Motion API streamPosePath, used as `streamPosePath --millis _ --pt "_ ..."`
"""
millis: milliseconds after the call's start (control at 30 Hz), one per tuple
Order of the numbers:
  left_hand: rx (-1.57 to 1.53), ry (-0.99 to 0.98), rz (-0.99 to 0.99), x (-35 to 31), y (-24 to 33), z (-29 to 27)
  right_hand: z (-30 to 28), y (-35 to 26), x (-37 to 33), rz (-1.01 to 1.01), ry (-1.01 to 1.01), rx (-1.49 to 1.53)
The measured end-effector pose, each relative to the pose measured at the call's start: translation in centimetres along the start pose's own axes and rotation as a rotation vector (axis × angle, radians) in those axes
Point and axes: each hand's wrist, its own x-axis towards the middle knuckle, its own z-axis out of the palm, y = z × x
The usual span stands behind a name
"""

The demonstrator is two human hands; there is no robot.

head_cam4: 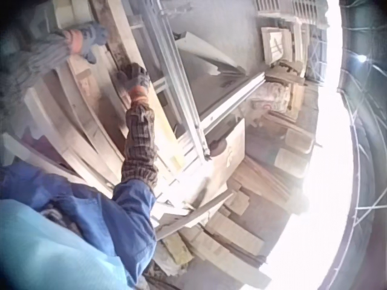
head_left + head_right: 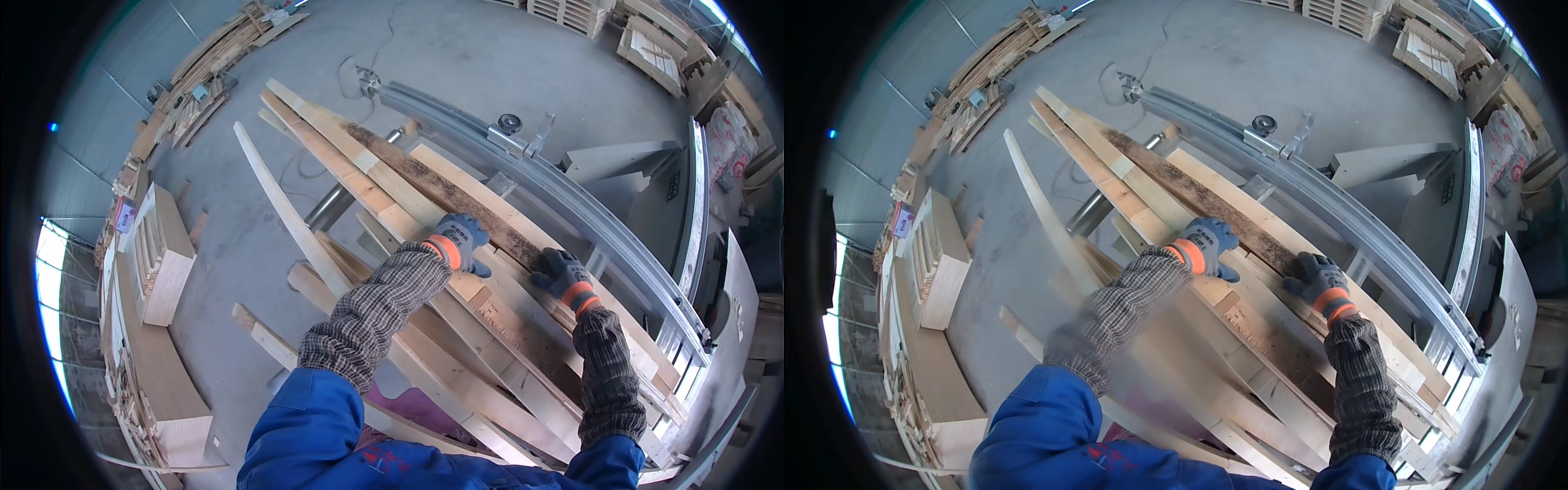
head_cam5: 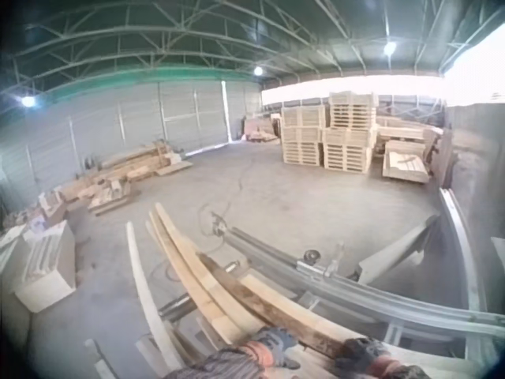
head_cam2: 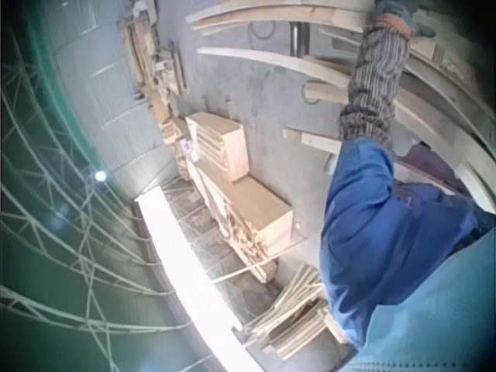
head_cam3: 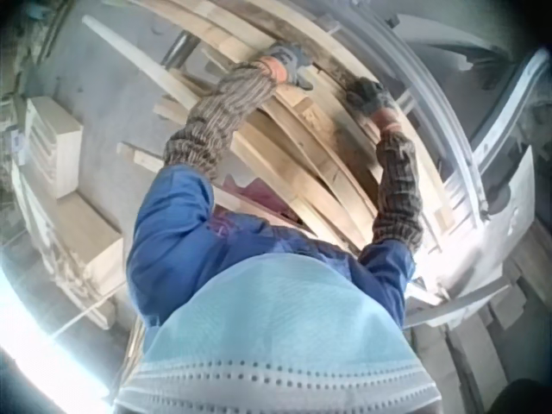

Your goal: The person opens a cardboard box and removes a wrapped item, then walks through a workshop and repeatedly picks up wooden planks from a stack, carrying them to a table saw area and placing them down. The person continues to move planks between the stack and the table area.

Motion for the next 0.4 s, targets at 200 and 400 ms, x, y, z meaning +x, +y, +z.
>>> streamPosePath --millis 200,400 --pt "0.065 0.022 -0.037 -1.3 0.9 0.0 0.4 -0.7 0.0 0.126 -0.002 0.032" --pt "0.056 -0.010 -0.021 -1.7 2.2 -0.3 -0.2 -2.3 -0.4 0.200 0.027 -0.079"
